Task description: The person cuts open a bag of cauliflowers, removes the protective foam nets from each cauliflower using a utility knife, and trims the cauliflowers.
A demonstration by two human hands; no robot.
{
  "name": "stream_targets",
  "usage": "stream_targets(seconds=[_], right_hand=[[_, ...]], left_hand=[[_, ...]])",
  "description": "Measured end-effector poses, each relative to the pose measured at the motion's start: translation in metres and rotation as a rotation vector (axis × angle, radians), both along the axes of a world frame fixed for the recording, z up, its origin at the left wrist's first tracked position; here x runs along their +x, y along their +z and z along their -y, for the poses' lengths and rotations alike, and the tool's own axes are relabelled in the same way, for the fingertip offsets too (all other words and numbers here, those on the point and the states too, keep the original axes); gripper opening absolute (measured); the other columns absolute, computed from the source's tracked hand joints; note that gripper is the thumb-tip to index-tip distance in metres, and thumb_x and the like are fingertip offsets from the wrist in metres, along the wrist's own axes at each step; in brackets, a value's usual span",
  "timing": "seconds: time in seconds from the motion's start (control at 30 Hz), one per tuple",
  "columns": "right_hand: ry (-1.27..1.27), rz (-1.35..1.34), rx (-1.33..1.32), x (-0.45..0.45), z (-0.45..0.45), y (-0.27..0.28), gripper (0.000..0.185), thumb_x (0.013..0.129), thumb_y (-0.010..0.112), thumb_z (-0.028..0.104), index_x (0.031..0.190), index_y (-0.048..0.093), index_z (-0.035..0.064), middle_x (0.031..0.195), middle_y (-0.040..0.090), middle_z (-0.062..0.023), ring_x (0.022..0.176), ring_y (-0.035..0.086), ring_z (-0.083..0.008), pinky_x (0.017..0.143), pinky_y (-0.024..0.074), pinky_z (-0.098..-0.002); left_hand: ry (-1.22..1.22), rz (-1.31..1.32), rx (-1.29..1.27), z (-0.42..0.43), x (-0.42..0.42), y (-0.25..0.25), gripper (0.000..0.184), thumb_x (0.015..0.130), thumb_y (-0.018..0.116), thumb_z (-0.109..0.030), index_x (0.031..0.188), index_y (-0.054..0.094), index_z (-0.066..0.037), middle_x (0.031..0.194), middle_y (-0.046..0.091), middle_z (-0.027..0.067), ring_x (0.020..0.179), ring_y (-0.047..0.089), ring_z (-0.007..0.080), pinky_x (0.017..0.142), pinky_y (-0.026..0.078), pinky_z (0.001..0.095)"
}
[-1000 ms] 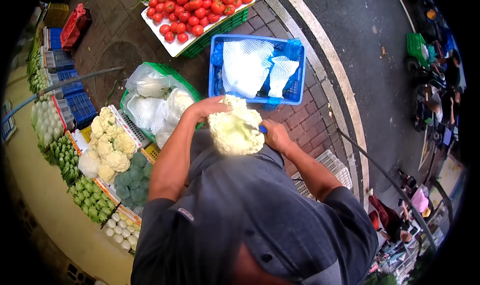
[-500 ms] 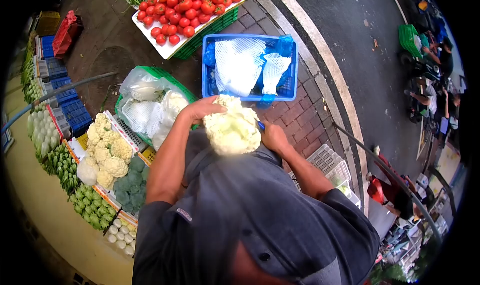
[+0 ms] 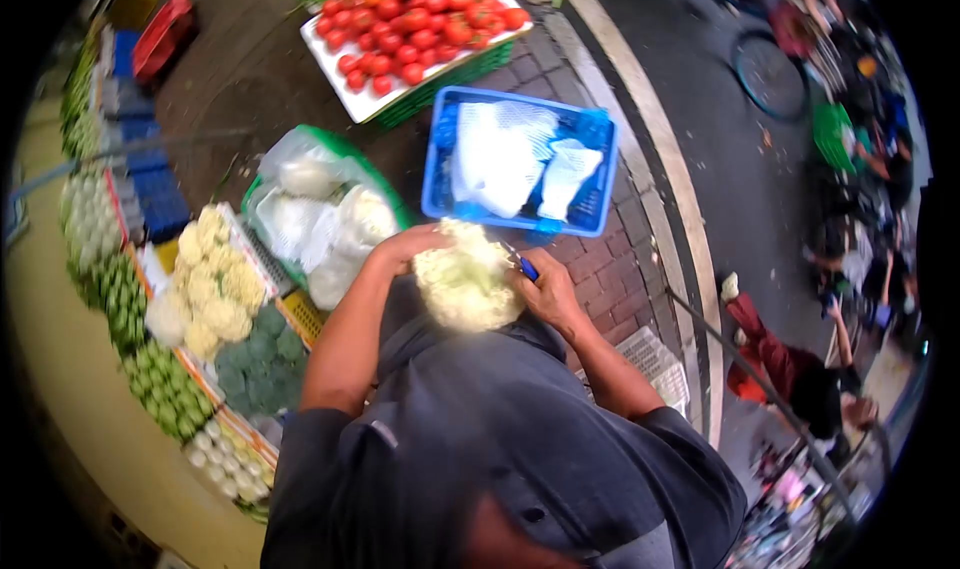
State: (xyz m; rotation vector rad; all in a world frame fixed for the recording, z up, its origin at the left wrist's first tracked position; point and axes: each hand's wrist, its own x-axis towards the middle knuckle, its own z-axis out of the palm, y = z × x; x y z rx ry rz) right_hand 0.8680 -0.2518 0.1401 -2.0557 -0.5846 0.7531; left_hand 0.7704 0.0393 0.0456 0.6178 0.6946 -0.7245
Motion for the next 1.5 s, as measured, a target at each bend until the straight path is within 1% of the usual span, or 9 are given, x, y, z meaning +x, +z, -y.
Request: stream_targets(seconds=[0.13, 0.3, 0.53, 0.73, 1.03, 1.2, 1.27, 1.4, 1.5], right_hand=[[0.38, 0.115, -0.137, 0.006, -0.063, 0.021, 0.033, 0.084, 0.077, 0.034, 0.108, 0.072, 0.0111, 0.093, 0.066, -0.0133, 0.085, 0.067, -0.0376, 0.075, 0.0527, -0.047], [0.574, 0.245, 0.017, -0.008, -0.078, 0.007, 0.019, 0.083, 0.075, 0.018, 0.098, 0.072, 0.0071, 0.088, 0.068, -0.0166, 0.08, 0.067, -0.0378, 0.07, 0.0522, -0.0456], [-0.042, -0.305, -0.013, 0.054, -0.045, -0.054, 0.02, 0.099, 0.06, 0.014, 0.109, 0.066, -0.0027, 0.087, 0.066, -0.0001, 0.071, 0.056, -0.0094, 0.06, 0.0459, -0.026], [0.018, -0.151, -0.316, 0.086, -0.036, -0.102, 0.04, 0.096, 0.068, 0.034, 0.114, 0.066, -0.0019, 0.092, 0.068, -0.0064, 0.066, 0.062, -0.0145, 0.051, 0.0483, -0.0282], [0.517, -0.547, 0.144, -0.175, -0.336, -0.064, 0.056, 0.102, 0.06, 0.028, 0.145, 0.049, -0.006, 0.115, 0.071, -0.0124, 0.05, 0.048, -0.0053, 0.054, 0.0471, -0.0223], [0.576, -0.456, 0.158, -0.321, -0.517, -0.069, 0.055, 0.105, 0.055, 0.024, 0.151, 0.042, -0.0028, 0.065, 0.05, 0.005, 0.047, 0.041, -0.0035, 0.051, 0.0415, -0.0219], [0.637, -0.388, 0.227, -0.375, -0.597, -0.072, 0.052, 0.106, 0.054, 0.025, 0.15, 0.044, -0.0014, 0.063, 0.047, 0.0056, 0.048, 0.041, -0.0035, 0.048, 0.0388, -0.0219], [0.754, -0.303, 0.157, -0.464, -0.727, -0.079, 0.048, 0.109, 0.049, 0.033, 0.147, 0.051, 0.0036, 0.058, 0.043, 0.0063, 0.046, 0.039, -0.004, 0.046, 0.0375, -0.0245], [0.785, -0.421, 0.181, -0.51, -0.802, -0.108, 0.052, 0.106, 0.054, 0.034, 0.15, 0.049, 0.005, 0.073, 0.053, 0.0028, 0.052, 0.045, -0.0043, 0.053, 0.0468, -0.0245]], left_hand=[[-0.033, 0.043, 0.062, 0.0, -0.011, 0.004, 0.041, 0.093, 0.073, -0.017, 0.129, 0.062, -0.003, 0.115, 0.071, 0.0085, 0.1, 0.071, 0.0172, 0.085, 0.06, 0.0332], [0.022, 0.061, 0.196, 0.0, -0.049, 0.014, 0.042, 0.09, 0.073, -0.023, 0.127, 0.067, -0.003, 0.119, 0.071, 0.0065, 0.108, 0.064, 0.0159, 0.096, 0.049, 0.032], [0.244, 0.135, 0.248, 0.008, -0.141, -0.038, 0.044, 0.096, 0.069, -0.027, 0.133, 0.064, -0.003, 0.125, 0.069, 0.006, 0.113, 0.061, 0.0151, 0.101, 0.046, 0.0329], [0.671, 0.049, 0.307, 0.008, -0.225, -0.045, 0.047, 0.096, 0.069, -0.029, 0.137, 0.062, -0.008, 0.124, 0.069, 0.0048, 0.112, 0.063, 0.0152, 0.097, 0.05, 0.0343], [1.637, 0.209, -0.11, -0.117, -0.374, -0.039, 0.038, 0.103, 0.059, -0.022, 0.137, 0.057, -0.005, 0.125, 0.066, 0.0108, 0.108, 0.067, 0.0211, 0.093, 0.057, 0.0367], [1.821, 0.428, -0.059, -0.255, -0.479, -0.041, 0.048, 0.1, 0.063, -0.024, 0.14, 0.051, -0.002, 0.13, 0.065, 0.0156, 0.114, 0.067, 0.0282, 0.098, 0.057, 0.0432], [1.766, 0.434, 0.257, -0.312, -0.528, -0.036, 0.051, 0.098, 0.065, -0.027, 0.141, 0.05, -0.003, 0.13, 0.064, 0.0152, 0.114, 0.066, 0.0286, 0.097, 0.057, 0.0444], [1.727, 0.273, -0.084, -0.421, -0.615, -0.042, 0.077, 0.086, 0.081, -0.026, 0.149, 0.042, -0.007, 0.14, 0.054, 0.0133, 0.123, 0.057, 0.0272, 0.106, 0.053, 0.0399], [1.879, 0.116, 0.18, -0.459, -0.656, 0.006, 0.072, 0.083, 0.081, -0.04, 0.141, 0.052, -0.008, 0.134, 0.06, 0.0134, 0.122, 0.059, 0.0325, 0.098, 0.057, 0.0491]])
